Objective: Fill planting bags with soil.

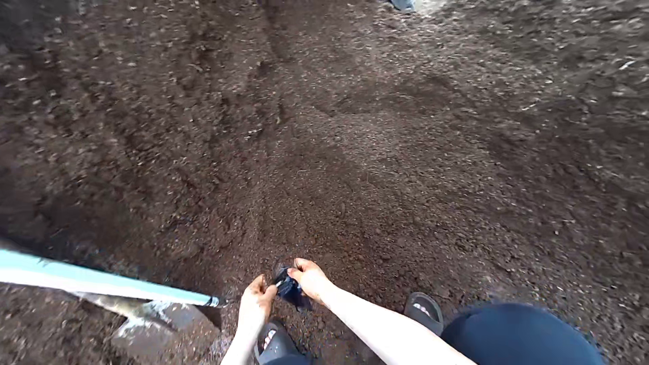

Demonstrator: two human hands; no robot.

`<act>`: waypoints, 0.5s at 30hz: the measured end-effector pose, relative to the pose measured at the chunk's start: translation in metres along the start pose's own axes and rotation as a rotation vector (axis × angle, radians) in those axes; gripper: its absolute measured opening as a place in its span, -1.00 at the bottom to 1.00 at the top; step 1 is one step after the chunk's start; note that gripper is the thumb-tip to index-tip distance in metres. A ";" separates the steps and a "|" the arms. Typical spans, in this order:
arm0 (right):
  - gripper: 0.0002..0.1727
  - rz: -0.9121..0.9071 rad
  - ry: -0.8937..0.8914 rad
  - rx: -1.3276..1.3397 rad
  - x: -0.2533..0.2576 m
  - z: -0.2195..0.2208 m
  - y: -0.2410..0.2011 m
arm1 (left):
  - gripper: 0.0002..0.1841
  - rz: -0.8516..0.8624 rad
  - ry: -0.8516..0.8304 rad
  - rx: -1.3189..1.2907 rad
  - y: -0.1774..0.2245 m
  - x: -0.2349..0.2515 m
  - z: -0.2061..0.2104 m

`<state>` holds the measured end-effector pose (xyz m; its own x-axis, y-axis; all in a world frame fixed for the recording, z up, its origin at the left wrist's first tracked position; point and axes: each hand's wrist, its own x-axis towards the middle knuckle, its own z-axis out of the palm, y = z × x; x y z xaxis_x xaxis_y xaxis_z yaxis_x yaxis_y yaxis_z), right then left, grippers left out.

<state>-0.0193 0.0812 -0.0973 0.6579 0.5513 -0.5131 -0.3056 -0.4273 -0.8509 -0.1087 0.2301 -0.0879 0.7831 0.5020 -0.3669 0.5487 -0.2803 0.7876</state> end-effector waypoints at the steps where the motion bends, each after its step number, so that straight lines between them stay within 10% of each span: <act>1: -0.63 0.002 0.040 -0.155 0.006 -0.010 0.005 | -0.87 0.019 0.031 0.146 0.003 0.004 -0.003; 6: -0.61 0.020 0.098 -0.430 0.044 -0.059 0.012 | -0.70 0.437 -0.100 0.633 0.026 0.034 0.001; 9: -0.59 -0.105 0.006 -0.535 0.078 -0.093 -0.010 | -0.42 0.342 -0.219 0.930 0.060 0.058 0.011; 15: -0.43 -0.557 0.208 -0.697 0.189 -0.228 -0.157 | -0.39 0.449 -0.037 0.453 0.046 0.113 -0.012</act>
<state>0.3103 0.0889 -0.0354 0.7172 0.6958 0.0389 0.5327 -0.5115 -0.6742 0.0011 0.2835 -0.0875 0.9708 0.2287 -0.0729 0.2274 -0.7793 0.5840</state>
